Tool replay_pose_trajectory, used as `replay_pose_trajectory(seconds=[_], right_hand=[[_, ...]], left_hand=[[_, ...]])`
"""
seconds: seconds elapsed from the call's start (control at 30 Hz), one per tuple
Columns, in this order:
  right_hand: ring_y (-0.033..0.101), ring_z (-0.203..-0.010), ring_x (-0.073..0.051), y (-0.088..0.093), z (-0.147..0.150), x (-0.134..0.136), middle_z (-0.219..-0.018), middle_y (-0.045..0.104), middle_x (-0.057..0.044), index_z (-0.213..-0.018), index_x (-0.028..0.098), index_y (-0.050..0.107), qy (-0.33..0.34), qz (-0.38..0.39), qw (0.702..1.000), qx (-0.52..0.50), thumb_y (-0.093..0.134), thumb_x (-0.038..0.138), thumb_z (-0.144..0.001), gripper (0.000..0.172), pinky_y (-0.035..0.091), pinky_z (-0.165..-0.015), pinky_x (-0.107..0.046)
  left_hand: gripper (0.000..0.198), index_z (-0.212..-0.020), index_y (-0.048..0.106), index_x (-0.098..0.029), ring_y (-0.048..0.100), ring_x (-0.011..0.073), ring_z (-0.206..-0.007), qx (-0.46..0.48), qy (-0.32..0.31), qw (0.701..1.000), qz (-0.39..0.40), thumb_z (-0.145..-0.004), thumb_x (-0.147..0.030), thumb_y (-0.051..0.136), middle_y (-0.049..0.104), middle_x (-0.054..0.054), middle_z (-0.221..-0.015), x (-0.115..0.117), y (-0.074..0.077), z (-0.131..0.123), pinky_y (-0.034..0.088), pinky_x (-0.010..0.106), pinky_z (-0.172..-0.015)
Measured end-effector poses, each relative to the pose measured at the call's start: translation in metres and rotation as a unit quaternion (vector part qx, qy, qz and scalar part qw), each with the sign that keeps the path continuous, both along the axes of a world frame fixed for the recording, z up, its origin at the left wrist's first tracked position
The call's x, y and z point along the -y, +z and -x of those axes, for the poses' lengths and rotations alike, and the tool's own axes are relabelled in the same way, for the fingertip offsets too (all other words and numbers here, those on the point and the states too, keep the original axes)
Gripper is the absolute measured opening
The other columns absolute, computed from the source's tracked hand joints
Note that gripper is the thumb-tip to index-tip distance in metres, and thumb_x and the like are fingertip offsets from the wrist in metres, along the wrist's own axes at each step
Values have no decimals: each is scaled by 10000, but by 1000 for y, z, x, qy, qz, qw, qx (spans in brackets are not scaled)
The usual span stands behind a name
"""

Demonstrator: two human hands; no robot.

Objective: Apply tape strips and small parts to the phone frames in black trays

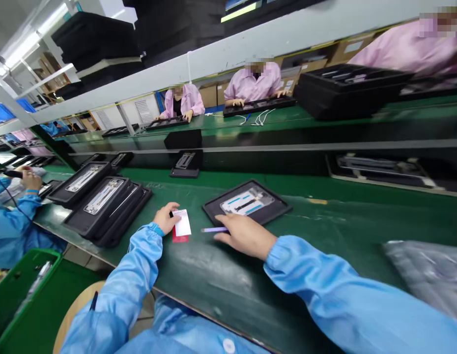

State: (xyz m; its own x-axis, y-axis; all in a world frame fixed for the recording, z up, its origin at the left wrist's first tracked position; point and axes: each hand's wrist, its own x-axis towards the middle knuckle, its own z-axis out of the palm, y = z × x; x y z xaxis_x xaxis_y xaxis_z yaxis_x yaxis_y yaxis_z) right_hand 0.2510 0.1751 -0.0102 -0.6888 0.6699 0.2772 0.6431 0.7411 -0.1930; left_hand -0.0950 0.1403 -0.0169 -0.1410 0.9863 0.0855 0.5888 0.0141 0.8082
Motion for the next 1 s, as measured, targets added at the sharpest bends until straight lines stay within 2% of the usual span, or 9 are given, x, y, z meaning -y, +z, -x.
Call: replay_pose_trajectory(seconds=[0.07, 0.13, 0.27, 0.4, 0.47, 0.57, 0.63, 0.8, 1.0], right_hand=[[773, -1105, -265, -12, -2, 22, -1278, 773, -129, -1356, 197, 717, 17, 20, 1000, 9, 789, 459, -884, 545, 607, -944, -363], [779, -1078, -279, -25, -14, 40, -1256, 779, -125, -1326, 199, 728, -3, 18, 1000, 12, 737, 409, -915, 461, 616, -908, -385], [780, -949, -272, -45, -12, 92, -1108, 799, -118, -1216, 198, 760, -72, -7, 997, 0, 554, 325, -1027, 308, 604, -796, -375], [776, -885, -268, -27, 1, 140, -1046, 797, -103, -1099, 211, 792, -103, 73, 986, -106, 634, 422, -1000, 282, 631, -779, -388], [776, -926, -267, -5, -6, 153, -1073, 795, -100, -1064, 230, 802, -125, 133, 952, -245, 675, 467, -990, 279, 648, -811, -391], [762, -1029, -259, 27, -22, 168, -1217, 754, -105, -1039, 261, 824, -159, 173, 842, -485, 639, 418, -1030, 243, 658, -812, -363], [762, -984, -233, 43, -25, 179, -1216, 745, -90, -1054, 279, 836, -154, 172, 808, -542, 627, 400, -1042, 242, 658, -781, -326], [774, -746, -172, 52, -9, 200, -878, 796, -14, -1058, 272, 794, -132, 146, 887, -418, 673, 327, -1031, 136, 650, -691, -241], [801, -778, -162, 35, 1, 204, -946, 814, -5, -1033, 281, 755, -154, 106, 896, -402, 700, 306, -1018, 63, 656, -703, -216]], left_hand=[[318, -1120, 729, -213, 716, 220, -947, 45, -10, 999, -5, -811, -186, 800, 770, 34, -989, 6, 1, 1, 584, 414, -1016], [259, -1084, 721, -185, 703, 193, -865, 88, -12, 996, -13, -851, -268, 796, 756, 36, -952, 21, 0, 5, 607, 360, -902], [352, -1058, 730, -162, 697, 175, -826, 154, -23, 988, -21, -868, -448, 808, 756, 40, -926, 65, -1, -1, 600, 297, -789], [366, -1046, 798, -163, 709, 171, -777, 190, -80, 979, 7, -857, -474, 836, 791, 51, -903, 106, 1, -34, 580, 271, -728], [322, -1051, 827, -177, 717, 169, -764, 183, -127, 974, 25, -871, -444, 835, 811, 50, -903, 120, 5, -53, 570, 264, -716], [262, -1028, 851, -196, 733, 173, -765, 149, -189, 970, 31, -883, -413, 829, 830, 45, -889, 130, 13, -78, 565, 258, -707], [242, -1006, 856, -196, 743, 170, -763, 141, -222, 964, 23, -888, -405, 830, 836, 45, -879, 131, 17, -90, 564, 251, -705], [242, -998, 854, -192, 745, 159, -749, 117, -271, 955, 27, -933, -419, 798, 835, 42, -858, 131, 23, -105, 560, 239, -701], [261, -991, 843, -180, 763, 167, -763, 81, -306, 949, 9, -977, -423, 748, 841, 61, -874, 132, 27, -111, 575, 250, -723]])
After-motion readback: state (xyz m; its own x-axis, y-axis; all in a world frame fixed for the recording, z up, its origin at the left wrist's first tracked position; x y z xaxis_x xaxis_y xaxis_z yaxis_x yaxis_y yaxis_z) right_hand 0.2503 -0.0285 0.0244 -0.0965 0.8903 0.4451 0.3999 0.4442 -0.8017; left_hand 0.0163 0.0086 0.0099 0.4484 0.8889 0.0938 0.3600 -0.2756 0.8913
